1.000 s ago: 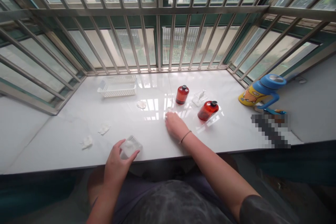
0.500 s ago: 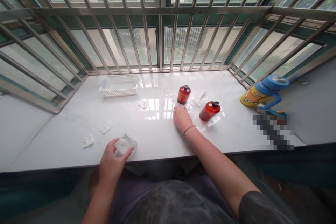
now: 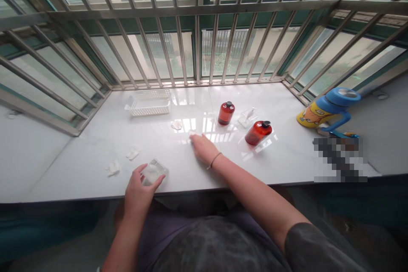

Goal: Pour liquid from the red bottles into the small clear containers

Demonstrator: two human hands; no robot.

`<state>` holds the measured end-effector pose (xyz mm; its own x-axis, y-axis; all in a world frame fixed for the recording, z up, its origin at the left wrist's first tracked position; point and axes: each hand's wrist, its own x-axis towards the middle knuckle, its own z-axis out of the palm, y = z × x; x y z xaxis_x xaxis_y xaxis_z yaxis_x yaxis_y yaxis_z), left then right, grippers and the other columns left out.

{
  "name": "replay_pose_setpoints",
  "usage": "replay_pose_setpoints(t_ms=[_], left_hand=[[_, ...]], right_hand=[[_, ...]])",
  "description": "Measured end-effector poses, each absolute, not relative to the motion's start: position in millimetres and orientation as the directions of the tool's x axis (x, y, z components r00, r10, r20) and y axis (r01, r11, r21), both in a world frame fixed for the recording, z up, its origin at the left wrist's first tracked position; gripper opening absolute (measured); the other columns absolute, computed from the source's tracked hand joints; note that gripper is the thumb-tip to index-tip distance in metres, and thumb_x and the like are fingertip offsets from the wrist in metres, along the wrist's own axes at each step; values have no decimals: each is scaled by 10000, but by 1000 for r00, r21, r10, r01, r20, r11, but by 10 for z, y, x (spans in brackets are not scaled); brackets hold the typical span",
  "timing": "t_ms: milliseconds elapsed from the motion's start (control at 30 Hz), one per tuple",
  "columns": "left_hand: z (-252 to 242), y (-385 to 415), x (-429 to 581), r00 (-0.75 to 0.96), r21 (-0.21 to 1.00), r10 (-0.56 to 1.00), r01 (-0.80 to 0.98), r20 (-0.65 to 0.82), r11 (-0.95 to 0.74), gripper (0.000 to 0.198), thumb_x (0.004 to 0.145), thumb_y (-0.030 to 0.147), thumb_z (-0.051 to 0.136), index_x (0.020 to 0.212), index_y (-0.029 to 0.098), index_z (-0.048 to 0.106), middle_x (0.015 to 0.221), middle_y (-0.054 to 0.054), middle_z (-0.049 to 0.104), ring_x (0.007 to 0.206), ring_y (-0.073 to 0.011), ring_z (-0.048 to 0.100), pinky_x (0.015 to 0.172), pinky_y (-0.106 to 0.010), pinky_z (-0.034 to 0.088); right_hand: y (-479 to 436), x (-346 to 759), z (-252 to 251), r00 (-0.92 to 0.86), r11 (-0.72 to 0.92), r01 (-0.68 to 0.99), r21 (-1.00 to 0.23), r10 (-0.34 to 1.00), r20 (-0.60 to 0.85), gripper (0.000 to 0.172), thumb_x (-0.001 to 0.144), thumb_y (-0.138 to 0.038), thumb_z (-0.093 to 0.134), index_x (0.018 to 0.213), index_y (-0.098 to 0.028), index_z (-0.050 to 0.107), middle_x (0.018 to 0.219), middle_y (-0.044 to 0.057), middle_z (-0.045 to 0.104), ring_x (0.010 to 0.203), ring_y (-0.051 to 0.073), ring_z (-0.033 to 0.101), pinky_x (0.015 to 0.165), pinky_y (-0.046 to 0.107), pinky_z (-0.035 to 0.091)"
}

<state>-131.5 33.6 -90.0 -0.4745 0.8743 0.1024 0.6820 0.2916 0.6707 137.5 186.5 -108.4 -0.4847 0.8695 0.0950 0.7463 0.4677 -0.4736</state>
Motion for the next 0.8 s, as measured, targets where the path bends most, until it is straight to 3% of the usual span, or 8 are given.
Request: replay_pose_setpoints(t_ms=[100, 200, 267, 333, 433, 533, 633, 800], left_hand=[[-878, 345, -1311, -472, 685, 878, 665, 74, 299, 817, 708, 659, 840, 1387, 283, 587, 1477, -106, 668, 1186, -371, 733, 1029, -502, 627], [-863, 356, -1304, -472, 694, 880, 650, 50, 309, 835, 706, 643, 847, 1409, 278, 583, 1494, -108, 656, 1186, -365, 733, 1031, -492, 629], [-862, 359, -1304, -480, 688, 877, 648, 37, 325, 838, 703, 637, 852, 1413, 281, 584, 1487, -109, 659, 1180, -365, 735, 1028, -492, 630], [-865, 357, -1305, -484, 684, 875, 648, 32, 333, 837, 704, 638, 853, 1413, 285, 584, 1481, -109, 662, 1184, -366, 734, 1031, -491, 628], [-857, 352, -1305, -472, 687, 880, 654, 44, 316, 826, 712, 642, 846, 1409, 284, 585, 1482, -105, 661, 1204, -368, 726, 1043, -486, 623], [-833, 351, -1295, -469, 676, 882, 665, 48, 316, 825, 713, 641, 841, 1408, 276, 587, 1484, -109, 660, 1200, -373, 726, 1041, -488, 623], [-810, 358, -1281, -468, 662, 883, 675, 44, 325, 842, 707, 648, 837, 1416, 270, 583, 1491, -118, 658, 1196, -381, 728, 1036, -493, 622], [-793, 361, -1255, -487, 668, 873, 660, 31, 344, 856, 699, 658, 831, 1421, 277, 573, 1494, -121, 656, 1212, -391, 724, 1038, -513, 617]], right_hand=[[2106, 1909, -1028, -277, 273, 848, -455, 959, 60, 486, 997, -11, 350, 1439, -101, 531, 1237, 210, 742, 1205, 289, 691, 1230, 560, 385], [1904, 2159, -1022, -241, 236, 865, -442, 970, 46, 482, 987, -22, 377, 1439, -87, 530, 1271, 214, 734, 1218, 289, 695, 1259, 556, 364], [1523, 2123, -1056, -303, 294, 849, -440, 952, 52, 516, 970, -25, 416, 1468, -92, 532, 1407, 212, 680, 1359, 281, 629, 1322, 537, 275], [1033, 1992, -1106, -405, 379, 809, -450, 913, 41, 567, 939, -31, 466, 1499, -90, 530, 1484, 199, 644, 1471, 273, 548, 1341, 507, 271], [354, 1822, -1167, -638, 580, 652, -488, 768, 62, 636, 901, -42, 496, 1532, -109, 530, 1563, 159, 601, 1540, 251, 479, 1356, 474, 277], [36, 1898, -1207, -683, 629, 587, -510, 723, 105, 638, 930, -46, 440, 1554, -146, 527, 1569, 139, 601, 1545, 239, 477, 1354, 506, 291], [79, 2275, -1266, -522, 521, 722, -456, 842, 136, 646, 914, -46, 435, 1542, -154, 543, 1493, 152, 661, 1470, 257, 568, 1311, 541, 373], [217, 3214, -1360, -152, 201, 953, -225, 965, 215, 506, 952, -140, 455, 1434, -169, 602, 1365, 169, 725, 1297, 320, 677, 1226, 590, 444]])
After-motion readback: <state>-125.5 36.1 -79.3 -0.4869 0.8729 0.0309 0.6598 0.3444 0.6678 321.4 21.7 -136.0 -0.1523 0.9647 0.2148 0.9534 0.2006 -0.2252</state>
